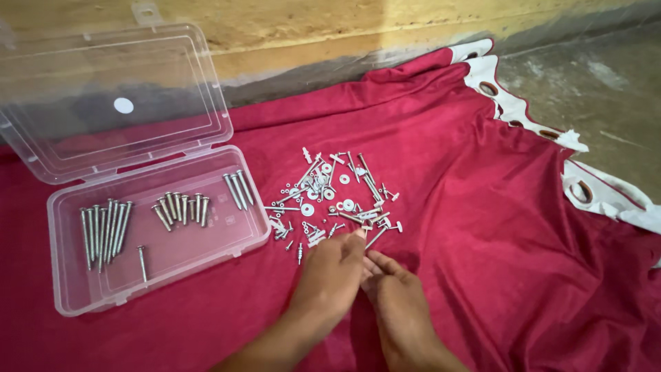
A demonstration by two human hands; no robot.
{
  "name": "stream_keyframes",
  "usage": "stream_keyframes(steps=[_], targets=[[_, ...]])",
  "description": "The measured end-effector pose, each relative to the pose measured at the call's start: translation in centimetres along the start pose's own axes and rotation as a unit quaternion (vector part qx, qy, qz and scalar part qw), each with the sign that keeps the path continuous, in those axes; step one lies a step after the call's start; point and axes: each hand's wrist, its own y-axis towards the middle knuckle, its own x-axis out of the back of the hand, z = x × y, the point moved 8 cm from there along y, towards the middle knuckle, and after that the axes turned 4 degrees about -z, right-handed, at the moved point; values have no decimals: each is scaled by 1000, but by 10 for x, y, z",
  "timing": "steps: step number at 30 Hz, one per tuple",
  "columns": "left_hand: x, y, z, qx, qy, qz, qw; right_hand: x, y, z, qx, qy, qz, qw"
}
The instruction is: The person sorts screws, nuts, and plastic wall plugs by hand, placing selected items into a clear plastic storage container and arranging others on a red cloth.
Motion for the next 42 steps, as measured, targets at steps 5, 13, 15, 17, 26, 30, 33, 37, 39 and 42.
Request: stream_keyframes(steps=[5,13,15,17,26,30,33,37,39,42], targets=[[-7,18,10,10,49,38,998,2,3,-3,-7,-10,2,1000],[-11,32,11,35,69,87,993,14,2,-1,-41,31,-35,998],[-11,34,11,39,105,84,990,14,3,-3,-61,40,-45,996],[-11,39,8,26,93,66,993,14,4,-1,-75,35,-48,995],[-8,30,11,34,45,36,998,18,7,4,-61,-77,-47,994],[-7,33,8,-16,68,34,997,20,16,2,-16,-145,-28,989],[-9,33,20,15,33,63,997,15,23,-2,58,-152,-54,985],[-8,37,34,18,-35,88,995,12,26,-5,66,-130,-32,989],[-7,36,41,35,-96,122,987,14,24,-6,47,-177,-33,983],[5,11,44,5,-44,87,995,16,22,-4,61,-262,-44,962]])
